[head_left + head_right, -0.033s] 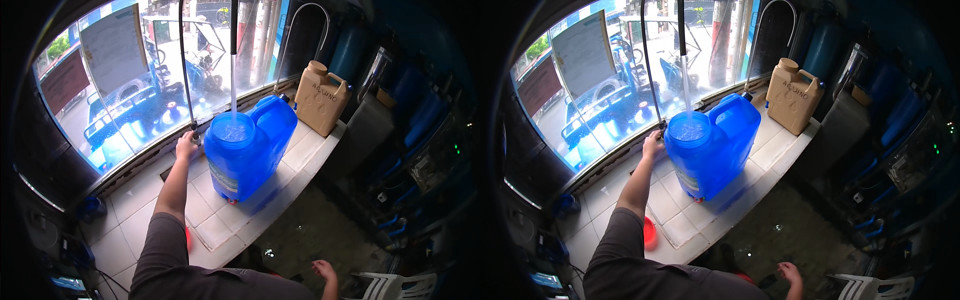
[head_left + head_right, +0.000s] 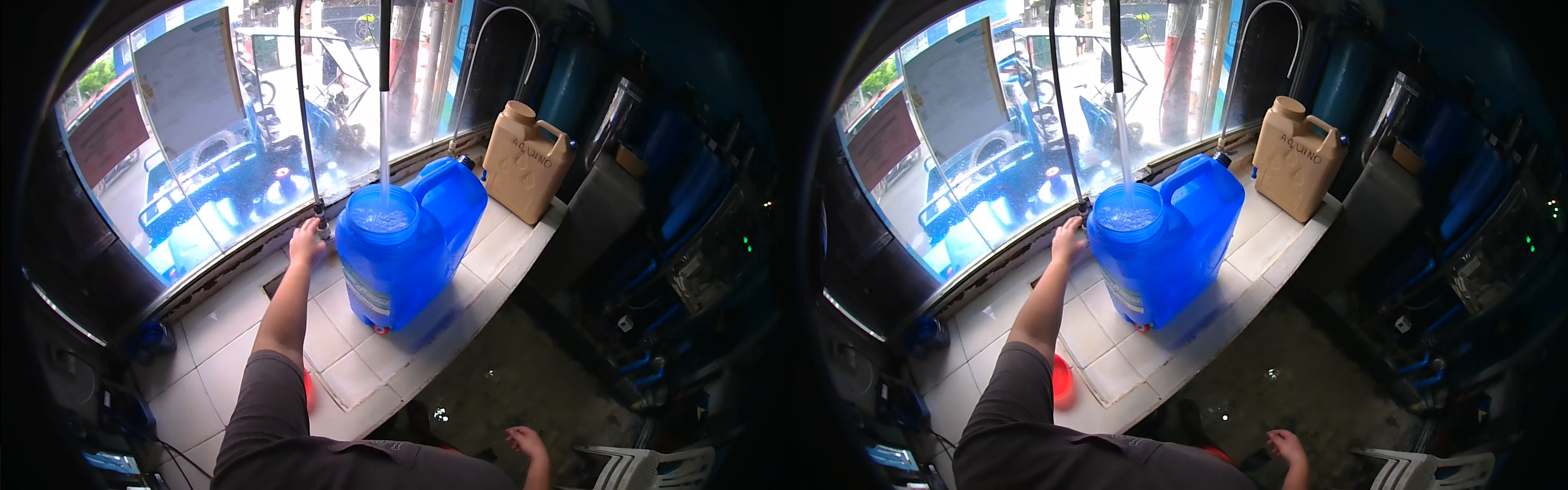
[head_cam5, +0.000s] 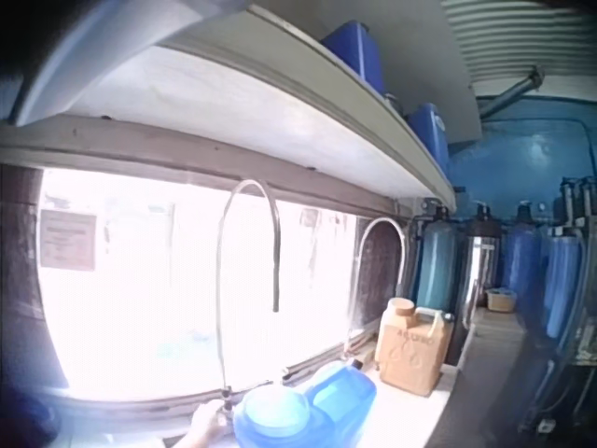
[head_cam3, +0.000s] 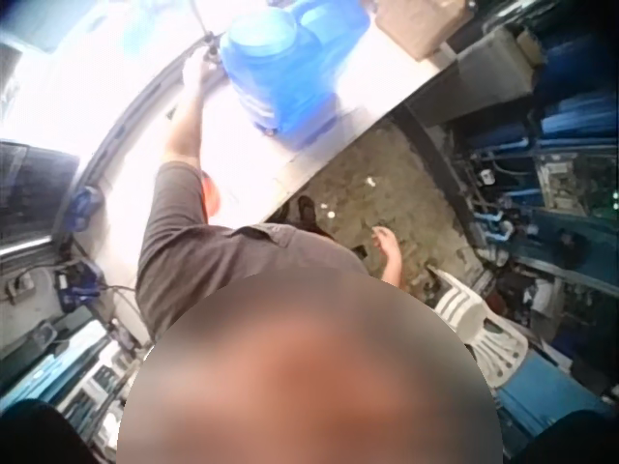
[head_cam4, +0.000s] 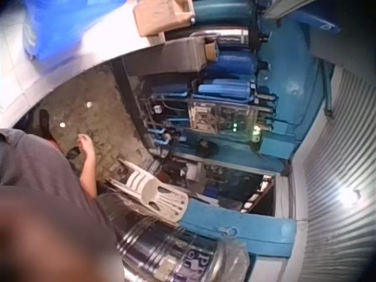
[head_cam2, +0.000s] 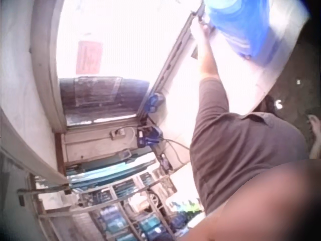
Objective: The person repairs a beige plastic container by applying blue tape to its rim and heating it with a heat gun. They then fill a blue plastic container with water from a tap, secure its red cap, and wrap blue tape around the cap.
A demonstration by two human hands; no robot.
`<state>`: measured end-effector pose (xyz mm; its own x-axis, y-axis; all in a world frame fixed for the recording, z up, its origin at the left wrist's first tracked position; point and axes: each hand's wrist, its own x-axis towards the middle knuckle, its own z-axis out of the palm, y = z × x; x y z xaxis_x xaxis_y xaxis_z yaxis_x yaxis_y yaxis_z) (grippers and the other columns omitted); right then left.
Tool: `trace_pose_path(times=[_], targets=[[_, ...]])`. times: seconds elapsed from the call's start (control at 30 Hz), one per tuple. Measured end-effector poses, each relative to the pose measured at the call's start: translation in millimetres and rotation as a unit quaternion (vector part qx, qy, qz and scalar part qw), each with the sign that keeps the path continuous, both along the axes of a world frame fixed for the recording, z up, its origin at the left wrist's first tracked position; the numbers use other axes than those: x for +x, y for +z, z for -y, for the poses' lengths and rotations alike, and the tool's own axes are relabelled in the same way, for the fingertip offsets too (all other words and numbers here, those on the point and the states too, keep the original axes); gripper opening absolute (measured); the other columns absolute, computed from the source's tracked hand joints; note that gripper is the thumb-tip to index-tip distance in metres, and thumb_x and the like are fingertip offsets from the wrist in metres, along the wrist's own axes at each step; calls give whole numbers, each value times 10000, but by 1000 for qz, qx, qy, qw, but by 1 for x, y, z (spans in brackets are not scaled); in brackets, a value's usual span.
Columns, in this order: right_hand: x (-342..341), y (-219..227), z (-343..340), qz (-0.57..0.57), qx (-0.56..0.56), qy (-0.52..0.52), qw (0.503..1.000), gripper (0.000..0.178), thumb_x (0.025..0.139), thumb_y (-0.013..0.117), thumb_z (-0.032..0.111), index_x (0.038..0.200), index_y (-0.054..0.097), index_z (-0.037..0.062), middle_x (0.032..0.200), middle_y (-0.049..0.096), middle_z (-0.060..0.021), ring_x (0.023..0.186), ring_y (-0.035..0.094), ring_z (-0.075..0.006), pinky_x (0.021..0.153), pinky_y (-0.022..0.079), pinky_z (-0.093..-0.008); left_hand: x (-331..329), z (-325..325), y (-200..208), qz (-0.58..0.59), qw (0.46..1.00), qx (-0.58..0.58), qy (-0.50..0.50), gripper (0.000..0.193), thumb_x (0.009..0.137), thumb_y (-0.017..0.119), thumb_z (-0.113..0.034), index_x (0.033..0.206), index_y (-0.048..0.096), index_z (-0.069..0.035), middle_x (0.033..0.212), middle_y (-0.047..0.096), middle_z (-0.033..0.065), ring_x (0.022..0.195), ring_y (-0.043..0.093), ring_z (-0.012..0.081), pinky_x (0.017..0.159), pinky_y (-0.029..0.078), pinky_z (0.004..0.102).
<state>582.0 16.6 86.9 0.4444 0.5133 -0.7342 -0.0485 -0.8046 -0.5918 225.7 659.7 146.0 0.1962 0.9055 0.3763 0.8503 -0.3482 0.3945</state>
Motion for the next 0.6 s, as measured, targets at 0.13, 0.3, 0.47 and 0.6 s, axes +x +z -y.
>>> trace_pose_path(times=[0.13,0.3,0.47,0.6], targets=[[-15,-15,-22,-38,-19,59,997,285,930,533,275,1111,618,72,875,656,-19,608,553,-82,559,481,-239,0,15,6,-53,998,-17,-21,547,656,579,-130,1202,592,-162,1385,463,2,1064,544,277,910,462,371],[-19,-20,-14,-38,-11,47,998,281,935,528,263,1116,613,66,878,653,-23,608,551,-84,544,472,-238,4,20,12,-106,992,-70,-24,454,667,601,-148,1117,653,-183,1432,409,3,1082,529,269,920,446,370],[-28,-22,5,-38,-3,-9,999,290,891,597,304,1036,624,55,811,649,-21,543,513,-78,488,421,-229,6,22,14,-129,985,-110,-24,384,686,632,-169,1067,674,-198,1468,358,-1,1107,515,275,933,434,377],[-36,-31,13,-35,-21,12,999,304,890,598,321,1037,615,55,794,640,-18,530,515,-79,473,417,-231,3,19,15,-140,981,-129,-37,326,693,639,-167,1013,692,-207,1481,335,2,1108,514,278,930,437,380]])
